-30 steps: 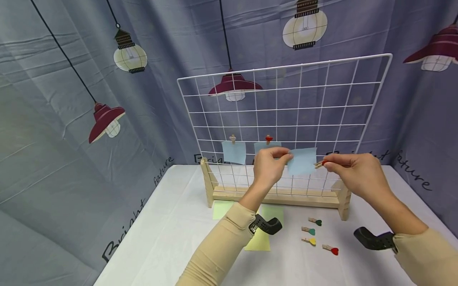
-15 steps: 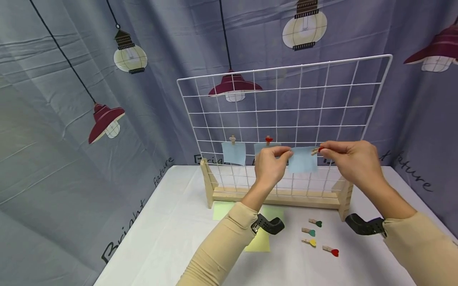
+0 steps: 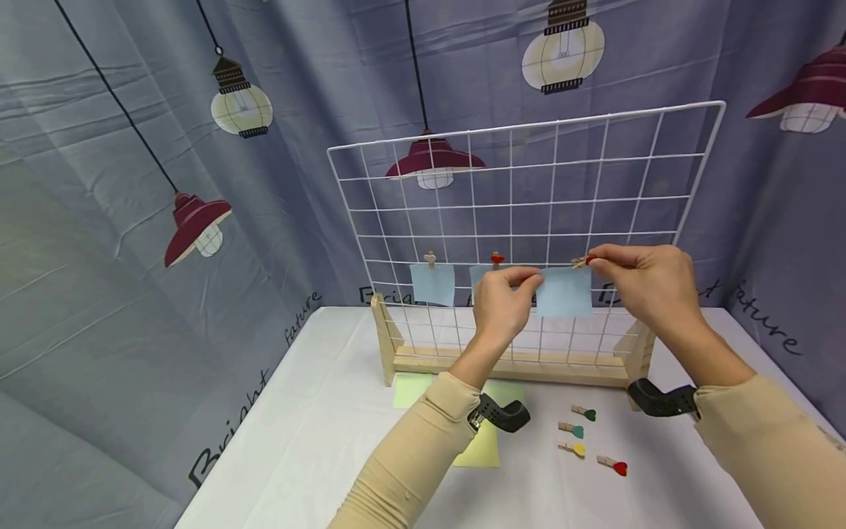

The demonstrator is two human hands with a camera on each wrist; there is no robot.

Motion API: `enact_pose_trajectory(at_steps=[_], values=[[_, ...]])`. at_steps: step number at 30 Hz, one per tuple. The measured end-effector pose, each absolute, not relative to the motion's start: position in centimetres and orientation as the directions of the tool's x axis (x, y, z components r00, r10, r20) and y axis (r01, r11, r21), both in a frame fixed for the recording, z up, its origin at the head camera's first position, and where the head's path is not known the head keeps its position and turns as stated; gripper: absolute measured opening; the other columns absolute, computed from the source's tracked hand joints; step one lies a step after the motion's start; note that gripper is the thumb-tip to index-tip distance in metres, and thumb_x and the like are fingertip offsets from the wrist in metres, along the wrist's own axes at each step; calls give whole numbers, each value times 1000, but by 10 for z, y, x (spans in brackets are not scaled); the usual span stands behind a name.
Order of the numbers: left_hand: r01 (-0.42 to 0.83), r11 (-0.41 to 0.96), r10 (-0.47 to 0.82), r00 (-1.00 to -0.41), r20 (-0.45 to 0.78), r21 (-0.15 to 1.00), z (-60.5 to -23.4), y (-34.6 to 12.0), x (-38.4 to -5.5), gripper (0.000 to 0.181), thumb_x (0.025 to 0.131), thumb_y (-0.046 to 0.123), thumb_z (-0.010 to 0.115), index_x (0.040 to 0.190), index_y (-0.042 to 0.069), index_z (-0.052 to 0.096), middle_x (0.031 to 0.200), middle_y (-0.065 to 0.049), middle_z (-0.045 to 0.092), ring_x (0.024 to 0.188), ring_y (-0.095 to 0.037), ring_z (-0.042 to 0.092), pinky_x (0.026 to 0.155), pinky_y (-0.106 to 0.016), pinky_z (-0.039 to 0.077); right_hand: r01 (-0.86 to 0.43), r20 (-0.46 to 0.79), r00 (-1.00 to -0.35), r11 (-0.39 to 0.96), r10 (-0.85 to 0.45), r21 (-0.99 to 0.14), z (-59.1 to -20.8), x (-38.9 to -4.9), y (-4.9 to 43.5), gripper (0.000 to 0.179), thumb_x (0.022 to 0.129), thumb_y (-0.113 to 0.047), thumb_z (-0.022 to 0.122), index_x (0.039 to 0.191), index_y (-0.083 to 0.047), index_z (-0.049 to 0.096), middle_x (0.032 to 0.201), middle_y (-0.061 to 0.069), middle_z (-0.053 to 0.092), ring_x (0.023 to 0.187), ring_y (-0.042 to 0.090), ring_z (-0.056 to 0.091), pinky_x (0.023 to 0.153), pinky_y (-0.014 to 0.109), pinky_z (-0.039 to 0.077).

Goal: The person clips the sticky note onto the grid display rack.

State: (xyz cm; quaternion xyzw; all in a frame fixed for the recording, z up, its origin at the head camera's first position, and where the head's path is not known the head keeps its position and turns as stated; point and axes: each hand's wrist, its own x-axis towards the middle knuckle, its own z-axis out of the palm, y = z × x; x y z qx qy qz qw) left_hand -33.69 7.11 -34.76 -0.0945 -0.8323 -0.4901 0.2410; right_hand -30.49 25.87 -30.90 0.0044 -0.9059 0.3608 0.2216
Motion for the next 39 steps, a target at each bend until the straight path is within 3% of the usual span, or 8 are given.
enact_pose_trajectory(at_steps=[4,8,11,19,26,34,39], values=[[395,498,-81,-865,495,772,-348,71,-337,11,95,34,74,101,31,83,94,17,79,44,1,41,42,-21,31,-187,427,-893,747,142,-638,-311,-306,257,45,102,-42,62,130,-8,72,125,20,72,112,26,62,68,16,40],[397,505,-84,-861,502,766,-349,71,-338,11,95,35,74,100,31,83,94,17,79,49,3,45,44,-21,35,-221,459,-881,756,117,-616,-311,-308,254,40,103,-36,62,130,-7,72,125,22,71,95,3,58,55,23,36],[395,509,-88,-860,503,765,-349,71,-339,11,95,35,74,100,32,83,94,18,79,49,3,45,43,-21,35,-244,476,-874,761,95,-600,-311,-310,251,36,103,-31,63,129,-6,72,124,22,72,83,-4,48,49,32,31],[397,508,-96,-856,508,764,-350,72,-340,11,95,35,74,100,32,83,93,18,78,50,3,46,46,-21,37,-305,530,-847,780,40,-547,-309,-309,243,27,102,-16,66,125,-4,74,119,24,73,69,8,52,44,32,30],[404,510,-98,-850,518,759,-349,72,-341,11,94,35,75,101,33,83,93,19,78,60,7,53,50,-19,39,-341,563,-827,804,-10,-487,-306,-309,236,27,102,-11,64,126,-3,73,118,24,73,77,29,59,45,29,32],[394,516,-97,-855,509,760,-350,71,-338,13,95,36,74,103,33,83,100,19,79,50,1,49,45,-22,36,-395,638,-767,831,-64,-391,-309,-307,232,29,101,-2,62,128,-1,71,114,24,75,78,32,65,49,25,33],[399,524,-105,-847,522,753,-351,70,-336,12,94,35,74,104,35,82,102,20,78,62,-1,60,50,-20,37,-394,679,-732,842,-46,-368,-310,-305,233,31,99,-4,65,130,-2,70,110,28,73,59,27,58,44,26,31]])
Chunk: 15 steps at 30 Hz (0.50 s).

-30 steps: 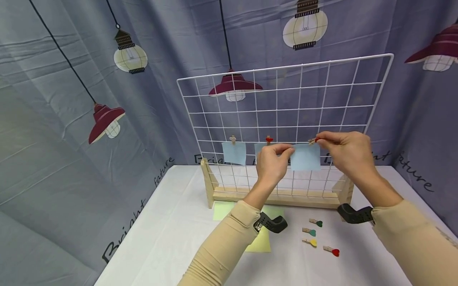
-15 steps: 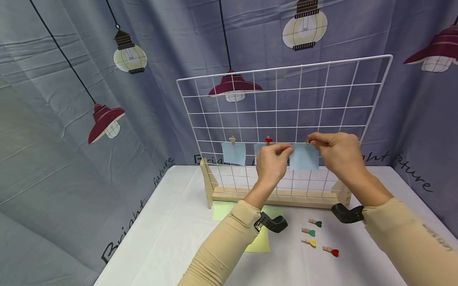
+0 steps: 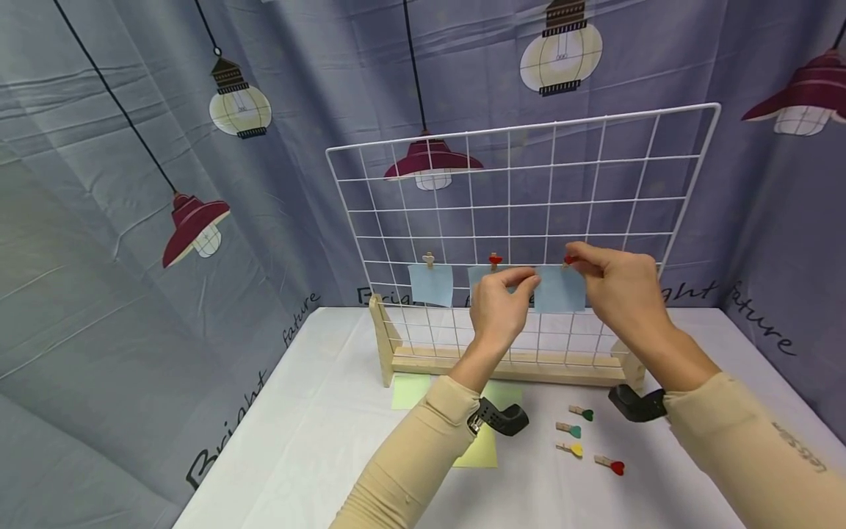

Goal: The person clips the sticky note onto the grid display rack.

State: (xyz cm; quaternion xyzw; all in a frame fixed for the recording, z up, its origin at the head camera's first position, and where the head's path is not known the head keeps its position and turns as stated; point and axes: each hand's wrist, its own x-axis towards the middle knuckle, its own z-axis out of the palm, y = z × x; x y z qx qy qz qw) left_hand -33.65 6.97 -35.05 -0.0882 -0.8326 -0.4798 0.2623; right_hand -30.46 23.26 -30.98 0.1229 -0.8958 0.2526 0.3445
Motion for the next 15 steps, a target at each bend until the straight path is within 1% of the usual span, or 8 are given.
enact_pose_trajectory(at_steps=[2,4,7,8,11,13,14,15], values=[[409,528,-105,-838,535,744,-351,68,-336,12,94,35,75,103,34,82,101,20,78,64,-1,61,50,-20,37,-382,677,-736,837,-20,-391,-311,-303,233,32,100,-5,65,131,-3,69,111,29,72,54,22,50,42,27,29],[422,529,-100,-831,548,736,-352,67,-335,12,94,34,75,103,33,82,101,19,79,58,-2,57,47,-21,35,-382,691,-723,835,-3,-396,-312,-302,235,32,99,-5,66,130,-3,70,112,28,72,54,23,52,42,25,28],[440,521,-90,-823,560,731,-352,64,-333,12,95,32,74,103,31,82,101,17,79,52,-2,47,44,-23,33,-392,705,-709,824,13,-409,-315,-300,237,30,99,-5,67,128,-1,70,113,28,73,64,34,65,44,18,29],[445,519,-88,-822,563,730,-352,63,-332,12,95,32,74,103,31,82,101,17,79,53,0,47,44,-23,33,-399,713,-701,822,13,-407,-316,-299,237,30,98,-4,67,127,0,71,112,28,73,71,38,68,45,16,28],[456,511,-82,-818,570,729,-353,59,-330,12,95,32,75,104,31,82,101,17,79,64,4,55,46,-22,35,-402,712,-702,814,19,-419,-319,-295,239,28,98,-4,67,125,3,71,111,30,73,83,45,70,47,11,29],[466,500,-76,-817,572,730,-354,56,-328,12,95,31,75,105,30,82,102,18,79,71,4,61,48,-20,36,-398,706,-708,813,23,-425,-321,-292,239,28,98,-4,68,124,3,71,109,30,73,81,45,68,45,12,29],[474,491,-70,-815,575,731,-354,54,-327,13,95,31,75,105,30,82,102,17,79,68,3,61,47,-20,34,-396,704,-710,813,24,-427,-322,-291,239,27,97,-4,68,123,3,72,108,30,73,81,44,68,45,12,30],[481,484,-65,-813,578,731,-355,52,-326,13,94,31,75,105,29,82,102,17,79,63,2,59,46,-20,32,-394,701,-713,812,26,-431,-323,-289,239,27,97,-4,68,123,3,72,108,30,73,77,34,69,46,12,30]])
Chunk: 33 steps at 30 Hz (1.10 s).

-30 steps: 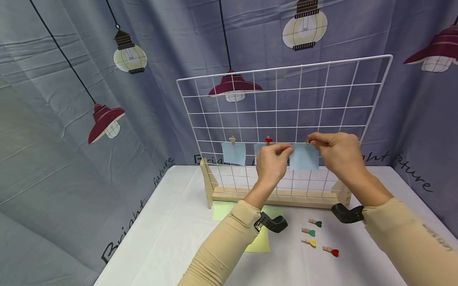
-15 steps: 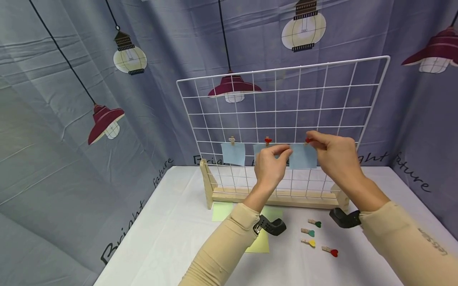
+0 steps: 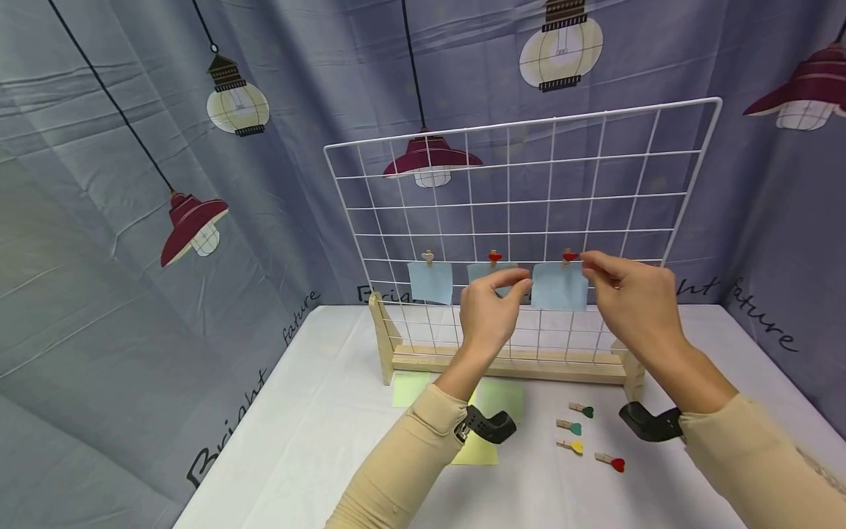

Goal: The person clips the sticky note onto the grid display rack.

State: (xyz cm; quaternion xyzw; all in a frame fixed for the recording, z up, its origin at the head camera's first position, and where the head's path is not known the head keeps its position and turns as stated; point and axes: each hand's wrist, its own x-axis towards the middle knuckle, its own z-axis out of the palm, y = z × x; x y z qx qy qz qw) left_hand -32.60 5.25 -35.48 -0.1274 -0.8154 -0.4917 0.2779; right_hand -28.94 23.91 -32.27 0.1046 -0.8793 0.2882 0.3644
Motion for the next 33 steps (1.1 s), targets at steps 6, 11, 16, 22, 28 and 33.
enact_pose_trajectory(at_steps=[6,11,16,22,28,33], values=[[518,440,-32,-808,589,734,-356,42,-319,12,94,29,76,104,24,82,99,13,79,41,1,39,38,-19,21,-402,695,-718,794,34,-455,-330,-281,242,26,95,-6,72,119,1,75,106,26,76,73,-18,48,52,7,35],[549,424,-4,-794,608,720,-357,35,-317,11,93,28,77,102,22,82,96,10,79,46,4,46,38,-18,28,-415,694,-720,780,34,-469,-338,-275,244,24,94,-7,73,117,-1,76,103,24,77,78,-32,40,58,2,35],[552,391,20,-805,593,736,-362,27,-317,12,92,27,78,102,20,82,96,8,80,54,4,52,47,-19,39,-400,665,-746,768,46,-501,-347,-268,246,23,95,-10,73,116,-2,77,102,23,78,81,-35,37,64,-1,34],[561,351,68,-814,577,750,-366,19,-316,14,93,28,78,105,22,81,98,9,79,64,2,57,52,-20,42,-388,641,-766,756,53,-527,-354,-265,247,25,94,-11,75,117,0,76,102,25,77,76,-30,40,59,3,40],[599,325,139,-796,590,732,-368,13,-314,18,93,25,77,110,20,80,105,2,80,76,6,60,55,-19,48,-382,635,-771,763,47,-521,-360,-262,245,26,92,-12,77,116,0,76,101,24,77,75,-29,40,56,6,41],[607,334,146,-789,597,721,-371,6,-313,20,91,25,79,111,20,80,106,2,80,81,6,62,61,-17,49,-384,628,-777,760,41,-525,-364,-260,245,26,91,-15,79,114,-3,77,100,22,78,77,-29,40,55,10,40]])
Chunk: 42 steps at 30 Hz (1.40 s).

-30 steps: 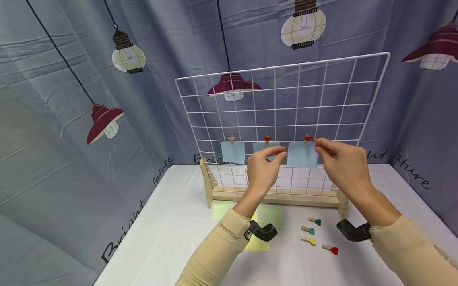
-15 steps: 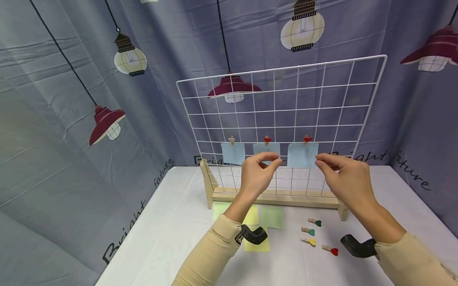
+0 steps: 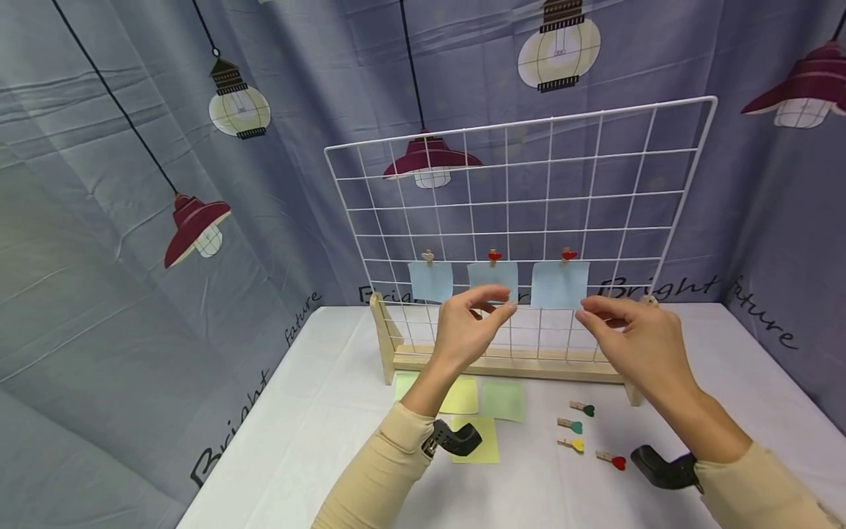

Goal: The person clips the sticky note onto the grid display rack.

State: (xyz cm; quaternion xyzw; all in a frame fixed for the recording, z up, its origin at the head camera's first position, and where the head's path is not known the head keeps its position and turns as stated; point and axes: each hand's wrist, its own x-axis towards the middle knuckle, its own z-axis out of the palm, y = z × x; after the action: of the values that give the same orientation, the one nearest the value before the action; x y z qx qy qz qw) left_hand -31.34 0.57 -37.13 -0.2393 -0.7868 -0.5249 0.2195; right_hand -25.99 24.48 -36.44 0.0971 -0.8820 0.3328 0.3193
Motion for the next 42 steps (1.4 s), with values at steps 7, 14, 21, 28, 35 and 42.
enact_pose_trajectory(at_steps=[7,14,21,28,35,42], values=[[596,375,154,-796,586,710,-381,-10,-314,23,91,26,78,112,17,80,106,5,80,87,-1,65,69,-16,48,-394,611,-791,741,28,-544,-373,-258,243,27,90,-17,80,115,-5,77,100,19,79,76,-28,44,56,11,42],[578,402,162,-808,566,710,-389,-22,-313,22,90,27,79,111,21,80,107,4,79,92,-13,70,74,-19,47,-359,568,-823,748,29,-558,-382,-256,242,33,90,-19,81,119,-4,75,102,20,78,76,-26,44,58,10,43],[538,418,144,-835,531,732,-396,-41,-310,25,91,29,79,114,22,79,112,4,78,98,-20,69,79,-28,51,-306,518,-854,758,49,-577,-391,-252,246,32,92,-21,79,118,-2,75,102,20,78,74,-20,47,58,11,44],[486,451,87,-858,506,748,-408,-64,-312,24,89,29,80,113,23,79,109,6,79,97,-19,70,76,-22,48,-270,487,-871,762,67,-588,-396,-249,246,34,94,-24,77,120,-3,74,101,19,77,72,-17,48,56,15,46],[426,454,46,-888,457,782,-423,-84,-313,23,89,28,80,112,21,79,110,3,79,98,-22,69,77,-25,50,-272,488,-871,759,67,-591,-404,-247,249,33,92,-24,79,117,-3,76,96,17,78,71,-17,48,54,18,45],[327,515,-44,-913,406,792,-439,-108,-315,21,88,25,81,109,21,80,106,2,79,90,-17,68,77,-28,51,-232,460,-884,768,90,-597,-409,-245,251,33,94,-24,77,119,-3,75,101,20,77,71,-17,46,52,20,47]])
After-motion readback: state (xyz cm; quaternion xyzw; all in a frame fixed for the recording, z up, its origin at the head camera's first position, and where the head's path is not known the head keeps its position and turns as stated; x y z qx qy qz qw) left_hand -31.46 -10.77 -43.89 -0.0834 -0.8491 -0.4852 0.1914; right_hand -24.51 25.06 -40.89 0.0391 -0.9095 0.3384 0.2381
